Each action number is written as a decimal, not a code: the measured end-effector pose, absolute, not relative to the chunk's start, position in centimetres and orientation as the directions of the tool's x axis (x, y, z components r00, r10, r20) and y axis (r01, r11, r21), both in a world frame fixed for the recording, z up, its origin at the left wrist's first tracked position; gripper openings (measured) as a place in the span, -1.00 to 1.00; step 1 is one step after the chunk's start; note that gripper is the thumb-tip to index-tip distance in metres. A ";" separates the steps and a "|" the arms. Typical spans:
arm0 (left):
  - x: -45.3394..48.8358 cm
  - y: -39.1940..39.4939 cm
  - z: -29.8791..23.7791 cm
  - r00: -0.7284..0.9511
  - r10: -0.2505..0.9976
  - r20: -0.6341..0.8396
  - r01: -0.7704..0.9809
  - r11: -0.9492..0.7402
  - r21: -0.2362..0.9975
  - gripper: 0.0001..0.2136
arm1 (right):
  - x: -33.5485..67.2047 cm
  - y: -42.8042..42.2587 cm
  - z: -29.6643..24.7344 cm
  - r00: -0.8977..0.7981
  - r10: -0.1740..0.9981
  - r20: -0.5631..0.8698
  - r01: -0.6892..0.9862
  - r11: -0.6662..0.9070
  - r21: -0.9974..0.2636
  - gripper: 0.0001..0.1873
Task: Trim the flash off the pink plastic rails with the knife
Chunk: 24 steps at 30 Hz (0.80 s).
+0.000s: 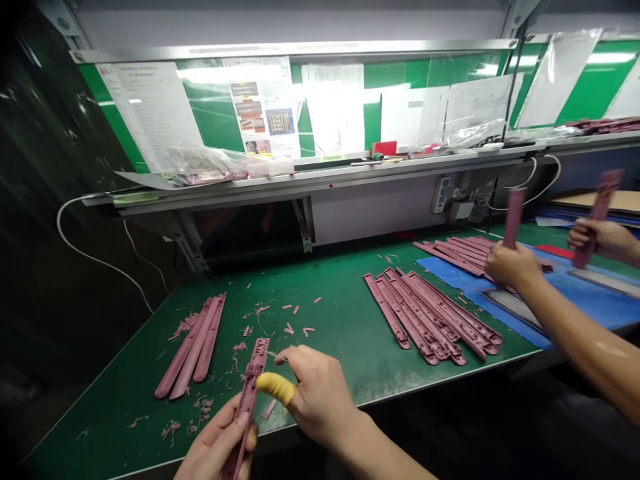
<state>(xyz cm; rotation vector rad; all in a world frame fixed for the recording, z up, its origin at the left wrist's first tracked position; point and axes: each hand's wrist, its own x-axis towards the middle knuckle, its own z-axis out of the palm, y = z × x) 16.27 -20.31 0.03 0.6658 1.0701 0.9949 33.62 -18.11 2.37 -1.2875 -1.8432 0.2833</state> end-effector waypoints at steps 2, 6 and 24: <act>16.5 -20.6 -0.4 0.126 0.916 -0.381 -0.324 0.401 0.857 -0.37 | 33.3 -17.7 2.2 -0.160 0.842 0.515 0.743 0.446 -0.498 -0.25; 16.8 -21.1 -0.7 0.170 0.889 -0.424 -0.399 0.456 0.796 -0.45 | 33.4 -17.1 2.0 -0.234 0.831 0.505 0.838 0.436 -0.329 -0.14; 16.8 -14.1 2.4 0.030 0.983 -0.181 -0.570 0.165 0.805 -0.77 | 27.1 -28.4 -4.0 -0.538 0.730 0.421 0.496 0.678 -0.542 -0.55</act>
